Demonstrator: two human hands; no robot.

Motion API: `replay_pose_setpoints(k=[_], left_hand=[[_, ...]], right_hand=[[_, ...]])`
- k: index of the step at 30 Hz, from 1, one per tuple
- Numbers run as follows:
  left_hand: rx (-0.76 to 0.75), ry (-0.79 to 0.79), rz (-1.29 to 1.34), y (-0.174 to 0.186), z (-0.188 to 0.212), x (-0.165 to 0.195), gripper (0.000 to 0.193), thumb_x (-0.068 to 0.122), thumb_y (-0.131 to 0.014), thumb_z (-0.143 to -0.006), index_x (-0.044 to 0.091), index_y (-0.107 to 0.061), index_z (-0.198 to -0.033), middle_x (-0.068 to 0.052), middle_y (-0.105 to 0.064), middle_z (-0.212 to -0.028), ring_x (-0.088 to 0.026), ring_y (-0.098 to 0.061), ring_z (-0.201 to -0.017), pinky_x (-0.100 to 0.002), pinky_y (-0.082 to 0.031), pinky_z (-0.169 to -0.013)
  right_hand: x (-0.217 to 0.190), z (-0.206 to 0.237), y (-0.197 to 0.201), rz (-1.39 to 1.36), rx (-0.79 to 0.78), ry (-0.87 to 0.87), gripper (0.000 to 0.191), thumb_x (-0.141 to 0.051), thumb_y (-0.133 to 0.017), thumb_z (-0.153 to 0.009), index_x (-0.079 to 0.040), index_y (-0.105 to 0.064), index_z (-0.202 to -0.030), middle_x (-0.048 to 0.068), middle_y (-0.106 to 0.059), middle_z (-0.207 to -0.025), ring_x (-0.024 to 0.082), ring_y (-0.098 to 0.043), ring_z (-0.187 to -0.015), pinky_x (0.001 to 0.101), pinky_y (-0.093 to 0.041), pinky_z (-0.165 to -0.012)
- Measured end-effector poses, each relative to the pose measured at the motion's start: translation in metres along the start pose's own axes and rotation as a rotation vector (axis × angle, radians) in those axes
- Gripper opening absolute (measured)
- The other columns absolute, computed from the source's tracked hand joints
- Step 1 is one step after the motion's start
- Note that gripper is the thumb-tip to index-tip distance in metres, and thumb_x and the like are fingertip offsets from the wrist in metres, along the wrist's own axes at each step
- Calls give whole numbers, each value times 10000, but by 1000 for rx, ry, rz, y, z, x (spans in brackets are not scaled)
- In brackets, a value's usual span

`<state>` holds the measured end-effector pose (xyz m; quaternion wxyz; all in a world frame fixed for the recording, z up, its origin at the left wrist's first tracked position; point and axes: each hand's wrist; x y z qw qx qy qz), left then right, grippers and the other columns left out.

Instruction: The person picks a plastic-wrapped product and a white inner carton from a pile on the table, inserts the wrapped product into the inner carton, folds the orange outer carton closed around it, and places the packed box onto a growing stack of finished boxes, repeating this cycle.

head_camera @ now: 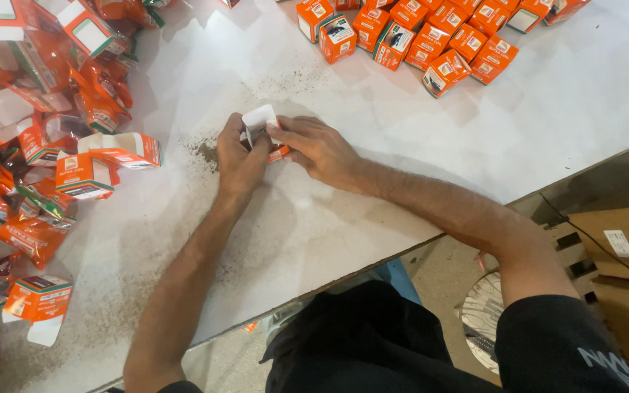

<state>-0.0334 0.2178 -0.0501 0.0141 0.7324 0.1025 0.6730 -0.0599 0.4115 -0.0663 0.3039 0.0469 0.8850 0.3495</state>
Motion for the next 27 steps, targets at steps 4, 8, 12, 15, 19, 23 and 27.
replay_pose_setpoints(k=[4, 8, 12, 15, 19, 23, 27], left_hand=[[-235, 93, 277, 23, 2, 10, 176, 3, -594, -873, 23, -628, -1045, -51, -650, -857, -106, -616, -668, -264, -530, -570], [-219, 244, 404, 36, -5, 8, 106, 75, -586, -918, -19, -626, -945, -106, -674, -765, -164, -656, -607, -295, -584, -579], [-149, 188, 218, 23, -14, 2, 98, 12, -689, -916, -48, -618, -945, -117, -673, -798, -151, -617, -624, -297, -520, -535], [-104, -130, 40, 14, -7, 2, 202, 3, -650, -908, -60, -631, -1099, -117, -656, -1063, -141, -670, -721, -270, -540, -608], [-94, -407, -181, 14, 13, 5, 280, 23, -575, -996, -20, -674, -1254, -141, -713, -1300, -206, -745, -870, -285, -627, -782], [-147, -807, -517, 22, 19, 6, 270, 21, -718, -916, -11, -674, -1180, -210, -660, -1340, -394, -628, -1309, -448, -574, -1042], [-131, -664, -419, 21, 17, 2, 190, 3, -718, -936, 9, -657, -1116, -213, -662, -1365, -388, -627, -1337, -416, -623, -997]], right_hand=[[0, 1, 2, 24, -33, -16, 600, -20, -782, -832, -82, -575, -1392, 131, -595, -1411, 363, -605, -1244, 460, -500, -1046], [2, 0, 1, 26, -37, -13, 566, -24, -791, -844, -93, -581, -1366, 140, -608, -1417, 347, -631, -1204, 463, -505, -1027], [-1, -1, 0, -12, -10, -47, 524, -13, -785, -814, -79, -589, -1296, 166, -623, -1376, 387, -626, -1201, 471, -508, -992], [-4, -2, 2, -34, -14, -89, 474, -20, -791, -826, -80, -580, -1247, 160, -642, -1350, 389, -637, -1183, 473, -519, -968], [-4, -4, 3, -22, -96, -237, 528, -49, -799, -856, -107, -512, -1295, 142, -675, -1201, 380, -657, -1135, 483, -523, -924], [1, -3, -1, -105, 10, -194, 565, -47, -803, -840, -95, -413, -1247, 144, -669, -1263, 398, -646, -1150, 468, -539, -887], [3, -2, -3, -93, 2, -180, 574, -65, -820, -839, -84, -405, -1235, 147, -663, -1234, 396, -651, -1126, 472, -535, -869]])
Point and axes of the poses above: each hand's wrist, its own z-axis away from the middle knuckle, its own y-axis out of the back of the hand, x = y × z
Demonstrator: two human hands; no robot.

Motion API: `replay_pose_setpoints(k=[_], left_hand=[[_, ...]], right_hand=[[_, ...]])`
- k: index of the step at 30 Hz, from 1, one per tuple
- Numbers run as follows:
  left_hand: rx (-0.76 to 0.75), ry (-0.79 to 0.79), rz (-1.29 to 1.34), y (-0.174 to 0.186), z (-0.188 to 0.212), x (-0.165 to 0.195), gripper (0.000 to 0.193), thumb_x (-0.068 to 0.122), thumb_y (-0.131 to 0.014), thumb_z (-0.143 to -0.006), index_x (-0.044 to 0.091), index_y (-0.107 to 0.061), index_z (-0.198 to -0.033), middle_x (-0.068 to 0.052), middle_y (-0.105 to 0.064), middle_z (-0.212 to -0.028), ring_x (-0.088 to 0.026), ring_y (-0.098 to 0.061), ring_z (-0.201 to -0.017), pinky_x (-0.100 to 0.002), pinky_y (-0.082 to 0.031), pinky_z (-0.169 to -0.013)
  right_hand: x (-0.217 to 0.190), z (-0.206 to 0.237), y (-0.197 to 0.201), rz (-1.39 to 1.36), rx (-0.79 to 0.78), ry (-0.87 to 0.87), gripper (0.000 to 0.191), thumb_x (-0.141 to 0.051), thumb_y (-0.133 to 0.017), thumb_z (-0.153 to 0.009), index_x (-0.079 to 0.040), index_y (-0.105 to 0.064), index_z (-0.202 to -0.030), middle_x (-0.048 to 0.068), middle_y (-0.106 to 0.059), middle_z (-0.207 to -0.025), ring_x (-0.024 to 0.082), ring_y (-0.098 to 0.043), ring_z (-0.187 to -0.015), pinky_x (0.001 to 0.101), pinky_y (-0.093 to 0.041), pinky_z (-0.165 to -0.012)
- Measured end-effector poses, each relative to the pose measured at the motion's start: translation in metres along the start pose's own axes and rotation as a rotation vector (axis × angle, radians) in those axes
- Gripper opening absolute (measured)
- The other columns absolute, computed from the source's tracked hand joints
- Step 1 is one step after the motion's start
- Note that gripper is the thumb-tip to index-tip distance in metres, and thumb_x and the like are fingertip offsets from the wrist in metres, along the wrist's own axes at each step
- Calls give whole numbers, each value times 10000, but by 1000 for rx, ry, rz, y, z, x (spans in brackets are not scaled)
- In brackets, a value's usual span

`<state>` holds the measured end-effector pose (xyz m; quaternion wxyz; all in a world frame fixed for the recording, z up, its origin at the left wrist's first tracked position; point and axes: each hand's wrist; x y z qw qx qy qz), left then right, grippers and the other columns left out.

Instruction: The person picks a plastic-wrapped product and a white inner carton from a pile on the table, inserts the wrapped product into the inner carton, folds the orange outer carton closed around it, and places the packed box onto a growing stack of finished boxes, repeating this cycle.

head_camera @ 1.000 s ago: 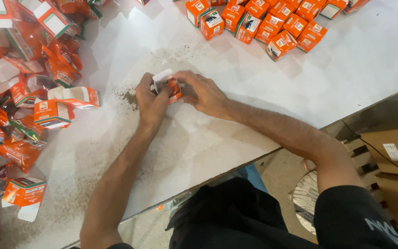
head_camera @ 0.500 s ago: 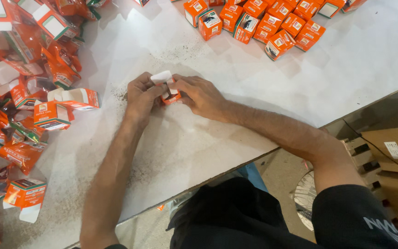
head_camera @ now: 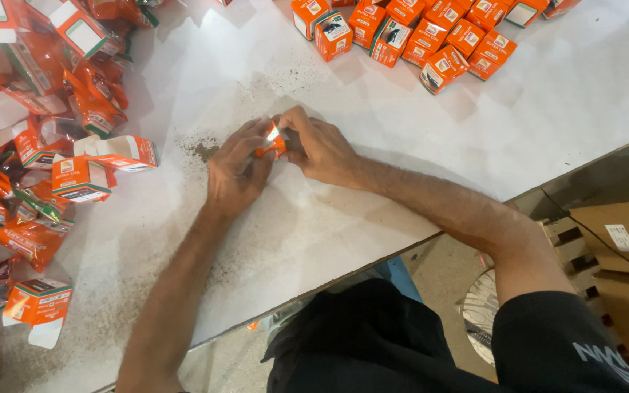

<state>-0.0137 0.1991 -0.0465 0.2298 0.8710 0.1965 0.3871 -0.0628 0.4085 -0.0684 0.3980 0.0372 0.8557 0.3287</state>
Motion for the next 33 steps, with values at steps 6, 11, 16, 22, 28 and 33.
replay_pose_setpoints(k=[6, 11, 16, 22, 28, 33], left_hand=[[-87, -56, -39, 5, 2, -1, 199, 74, -780, -925, 17, -647, -1062, -236, -614, -1421, -414, -529, -1409, -459, -548, -1080], [-143, -181, -321, 12, 9, 4, 282, 22, -770, -908, 49, -663, -1167, -197, -543, -1541, -401, -430, -1501, -565, -375, -1230], [-99, -188, -458, 39, 32, 6, 469, 83, -808, -882, 68, -621, -1312, -179, -470, -1570, -384, -417, -1489, -630, -311, -1238], [163, 103, -1148, 122, 40, 2, 493, 55, -816, -899, 23, -561, -1319, -248, -364, -1635, -481, -275, -1531, -722, -196, -1238], [320, 110, -517, 69, -1, 28, 215, -5, -699, -957, -2, -591, -1143, -261, -640, -1269, -348, -680, -1022, -437, -573, -795], [67, 268, 94, 8, -15, 32, 176, 148, -593, -1076, -19, -614, -1127, -122, -734, -833, -153, -709, -686, -323, -547, -590]], right_hand=[[-6, 0, 4, 38, -71, -73, 550, -75, -810, -870, -119, -462, -1294, 107, -687, -1159, 355, -672, -1089, 474, -528, -873], [-5, 3, 3, 153, 1, 232, 415, -65, -783, -878, -154, -582, -1230, 167, -608, -1378, 360, -626, -1163, 479, -529, -957], [3, -4, 13, 226, 11, 263, 390, -50, -756, -889, -135, -589, -1231, 154, -570, -1441, 385, -613, -1258, 479, -498, -1050], [3, -20, 42, 641, 407, 219, 690, -157, -821, -906, -83, -438, -1475, 306, -271, -1594, 516, -298, -1479, 595, -290, -1230], [-29, -12, 5, 309, 13, 402, 824, -253, -812, -943, -33, -320, -1567, 236, -282, -1637, 466, -296, -1528, 552, -295, -1271], [-15, -15, 1, 323, -17, 267, 841, -120, -772, -877, 22, -296, -1554, 235, -440, -1543, 418, -442, -1439, 478, -418, -1187]])
Point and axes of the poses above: each hand's wrist, its own z-axis away from the middle knuckle, its own y-axis out of the back of the hand, x = y × z
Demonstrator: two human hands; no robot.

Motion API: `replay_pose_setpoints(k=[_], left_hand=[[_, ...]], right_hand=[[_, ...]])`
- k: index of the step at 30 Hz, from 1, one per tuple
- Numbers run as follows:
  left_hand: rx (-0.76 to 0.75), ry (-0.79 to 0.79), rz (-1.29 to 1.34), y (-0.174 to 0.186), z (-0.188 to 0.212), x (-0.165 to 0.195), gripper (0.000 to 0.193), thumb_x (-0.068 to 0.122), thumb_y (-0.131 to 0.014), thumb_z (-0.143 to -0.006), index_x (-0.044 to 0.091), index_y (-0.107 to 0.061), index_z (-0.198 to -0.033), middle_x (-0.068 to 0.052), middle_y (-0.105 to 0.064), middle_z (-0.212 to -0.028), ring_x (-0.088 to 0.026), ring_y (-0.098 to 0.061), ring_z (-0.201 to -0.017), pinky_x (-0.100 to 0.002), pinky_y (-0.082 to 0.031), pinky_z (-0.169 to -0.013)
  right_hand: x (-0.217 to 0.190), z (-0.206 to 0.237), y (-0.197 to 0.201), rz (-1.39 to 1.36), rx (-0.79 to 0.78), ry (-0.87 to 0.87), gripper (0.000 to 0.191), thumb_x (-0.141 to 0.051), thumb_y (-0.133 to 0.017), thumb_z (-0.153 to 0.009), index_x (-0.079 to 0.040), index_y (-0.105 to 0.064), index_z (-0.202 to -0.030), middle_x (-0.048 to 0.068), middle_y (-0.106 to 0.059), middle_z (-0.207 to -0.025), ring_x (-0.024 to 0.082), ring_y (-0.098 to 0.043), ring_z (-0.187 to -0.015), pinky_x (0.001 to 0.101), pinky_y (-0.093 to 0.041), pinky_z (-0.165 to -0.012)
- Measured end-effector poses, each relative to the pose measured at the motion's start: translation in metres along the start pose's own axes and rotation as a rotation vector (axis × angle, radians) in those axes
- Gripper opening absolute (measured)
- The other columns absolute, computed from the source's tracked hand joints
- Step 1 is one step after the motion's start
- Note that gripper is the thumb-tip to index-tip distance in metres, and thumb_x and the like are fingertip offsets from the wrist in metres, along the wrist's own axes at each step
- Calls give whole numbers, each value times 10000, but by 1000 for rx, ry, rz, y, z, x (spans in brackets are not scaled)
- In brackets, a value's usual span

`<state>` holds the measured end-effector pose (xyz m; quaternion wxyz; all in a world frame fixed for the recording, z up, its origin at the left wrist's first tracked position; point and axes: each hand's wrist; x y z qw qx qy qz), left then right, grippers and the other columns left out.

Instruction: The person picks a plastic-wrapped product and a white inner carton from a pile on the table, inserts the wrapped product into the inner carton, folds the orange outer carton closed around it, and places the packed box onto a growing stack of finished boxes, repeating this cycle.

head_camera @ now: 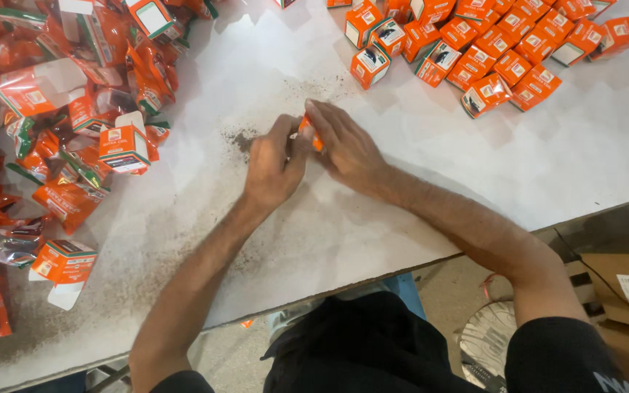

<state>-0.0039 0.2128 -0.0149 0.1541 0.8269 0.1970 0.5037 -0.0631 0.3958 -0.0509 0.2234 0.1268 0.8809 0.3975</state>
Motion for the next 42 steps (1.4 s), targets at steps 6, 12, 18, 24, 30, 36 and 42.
replay_pose_setpoints(k=[6, 12, 18, 24, 30, 36, 42], left_hand=[[401, -255, -764, 86, -62, -59, 99, -8, -701, -990, -11, -631, -1061, -165, -634, -1193, -363, -633, -1105, -494, -528, -881], [280, -13, -1162, 95, -69, -106, 335, -19, -707, -816, -54, -643, -1142, -245, -536, -1203, -444, -499, -1150, -583, -439, -971], [112, -223, -916, 47, -28, -85, 384, -52, -686, -702, -21, -648, -1082, -380, -450, -1438, -468, -569, -1149, -499, -525, -895], [-133, -44, -767, 68, -36, -69, 549, 90, -812, -763, -34, -594, -1252, -231, -617, -1121, -453, -652, -887, -532, -514, -661], [-41, -181, -710, 59, -20, -51, 315, 125, -841, -871, 69, -604, -1070, -147, -647, -941, -353, -680, -771, -458, -522, -614], [127, -567, -340, 30, 16, -14, 284, -138, -734, -919, 9, -528, -1047, -174, -643, -1069, -299, -662, -804, -399, -547, -656], [49, -762, -430, 5, -5, -3, 342, -138, -730, -814, 22, -566, -1068, -154, -665, -1093, -324, -636, -975, -478, -538, -815]], right_hand=[[24, 7, -10, -387, -18, -283, 725, -142, -740, -982, -7, -227, -1475, 244, -551, -1375, 407, -583, -1281, 466, -489, -1044], [29, 7, -9, -361, -35, -218, 699, -177, -749, -993, -11, -255, -1458, 250, -563, -1336, 428, -571, -1278, 492, -475, -1048], [26, 6, 1, -363, 1, -127, 628, -165, -745, -998, -44, -344, -1466, 233, -549, -1361, 411, -568, -1285, 473, -477, -1068], [23, 6, 3, -524, -46, -249, 735, -206, -813, -917, -36, -373, -1482, 175, -594, -1377, 354, -599, -1295, 436, -484, -1071], [28, 6, 6, -503, -33, -164, 616, -193, -866, -841, -6, -561, -1343, 178, -638, -1276, 344, -634, -1203, 425, -507, -1025], [26, 7, 6, -478, -63, -209, 564, -221, -905, -784, -29, -641, -1243, 141, -662, -1123, 348, -651, -1077, 436, -533, -912], [23, 4, 8, -439, -52, -230, 573, -241, -910, -785, -16, -623, -1228, 141, -648, -1096, 339, -652, -1011, 434, -541, -853]])
Point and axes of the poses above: each hand's wrist, its own z-axis away from the middle knuckle, its own y-axis out of the back of the hand, x = y × z
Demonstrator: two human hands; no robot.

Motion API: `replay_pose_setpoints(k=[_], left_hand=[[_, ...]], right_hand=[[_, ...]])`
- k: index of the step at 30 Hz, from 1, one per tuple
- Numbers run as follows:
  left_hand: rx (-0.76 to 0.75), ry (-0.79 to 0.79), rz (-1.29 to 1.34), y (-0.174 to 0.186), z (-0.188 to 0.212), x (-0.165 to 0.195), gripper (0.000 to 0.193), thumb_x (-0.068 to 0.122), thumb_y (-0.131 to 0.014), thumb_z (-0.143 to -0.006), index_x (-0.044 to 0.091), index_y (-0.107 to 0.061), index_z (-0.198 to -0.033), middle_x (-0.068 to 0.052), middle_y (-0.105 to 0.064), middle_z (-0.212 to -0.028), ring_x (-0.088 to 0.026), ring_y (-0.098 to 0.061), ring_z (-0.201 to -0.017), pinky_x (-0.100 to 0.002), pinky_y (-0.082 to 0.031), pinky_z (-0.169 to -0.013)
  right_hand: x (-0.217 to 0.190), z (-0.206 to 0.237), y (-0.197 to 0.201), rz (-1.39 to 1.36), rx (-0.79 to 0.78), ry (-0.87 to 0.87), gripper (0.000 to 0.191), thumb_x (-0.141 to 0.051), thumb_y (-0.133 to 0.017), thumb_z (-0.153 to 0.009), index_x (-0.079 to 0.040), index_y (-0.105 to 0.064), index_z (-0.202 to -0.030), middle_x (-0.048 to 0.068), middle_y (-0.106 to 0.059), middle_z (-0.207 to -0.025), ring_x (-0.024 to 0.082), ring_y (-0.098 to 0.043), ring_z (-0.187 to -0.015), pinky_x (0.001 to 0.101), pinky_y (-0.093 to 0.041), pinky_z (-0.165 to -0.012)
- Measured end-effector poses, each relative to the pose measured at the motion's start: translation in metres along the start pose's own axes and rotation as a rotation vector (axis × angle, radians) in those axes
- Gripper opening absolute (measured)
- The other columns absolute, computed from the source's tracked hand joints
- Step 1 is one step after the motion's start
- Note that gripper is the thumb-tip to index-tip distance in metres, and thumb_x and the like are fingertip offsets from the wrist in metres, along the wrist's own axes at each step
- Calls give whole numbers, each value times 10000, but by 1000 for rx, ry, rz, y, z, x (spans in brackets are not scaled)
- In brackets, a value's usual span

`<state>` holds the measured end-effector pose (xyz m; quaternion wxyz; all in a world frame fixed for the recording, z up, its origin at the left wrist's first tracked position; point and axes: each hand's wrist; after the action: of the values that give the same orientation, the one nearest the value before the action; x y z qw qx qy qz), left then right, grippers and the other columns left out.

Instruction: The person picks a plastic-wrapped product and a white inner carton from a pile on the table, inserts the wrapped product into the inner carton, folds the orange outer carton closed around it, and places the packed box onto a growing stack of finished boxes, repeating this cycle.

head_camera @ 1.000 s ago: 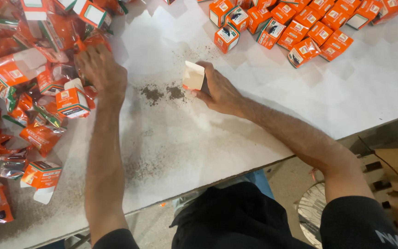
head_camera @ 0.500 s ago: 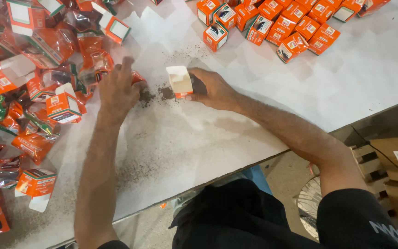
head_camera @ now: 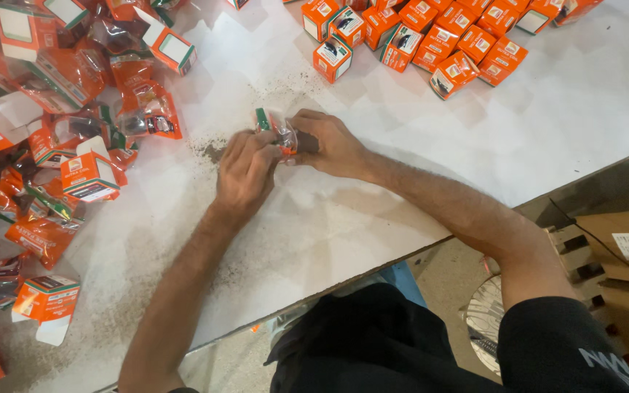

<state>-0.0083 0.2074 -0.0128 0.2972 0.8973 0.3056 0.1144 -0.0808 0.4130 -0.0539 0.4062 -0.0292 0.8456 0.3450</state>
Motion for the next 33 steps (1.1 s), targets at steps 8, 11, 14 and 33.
replay_pose_setpoints(k=[8, 11, 14, 33], left_hand=[[5, 573, 305, -18, 14, 0, 285, 119, -739, -1001, 38, -611, -1243, -173, -593, -1370, -344, -565, -1316, -487, -462, -1119], [-21, 416, -170, -26, 19, -2, 228, 109, -760, -901, 67, -768, -1124, -284, -505, -1407, -536, -378, -1365, -584, -298, -1123], [-148, 432, -274, -32, 13, -13, 140, 143, -744, -922, 87, -802, -1036, -337, -398, -1518, -562, -328, -1414, -577, -298, -1136], [-31, 1129, 827, -37, 11, -26, 144, -27, -595, -916, -32, -633, -1054, -39, -638, -875, -75, -621, -750, -264, -542, -636]], right_hand=[[1, 2, 0, 48, 4, 60, 533, -254, -884, -837, -31, -622, -1244, 144, -645, -1113, 365, -626, -1053, 457, -522, -887], [0, 2, 0, 43, 15, 102, 561, -238, -870, -841, -31, -605, -1291, 142, -652, -1154, 371, -615, -1092, 468, -512, -923], [-2, 4, -2, 61, 8, 76, 579, -224, -860, -854, -47, -572, -1325, 139, -654, -1171, 369, -611, -1118, 470, -508, -947], [-1, 12, -11, 141, 110, 109, 547, -149, -857, -816, -104, -626, -1309, 109, -658, -1289, 337, -618, -1215, 452, -516, -1012]])
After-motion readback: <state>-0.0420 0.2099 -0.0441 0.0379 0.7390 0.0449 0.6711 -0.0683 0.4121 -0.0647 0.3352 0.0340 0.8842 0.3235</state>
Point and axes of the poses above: each hand's wrist, its own z-axis away from the middle knuckle, its own y-axis out of the back of the hand, x = y × z
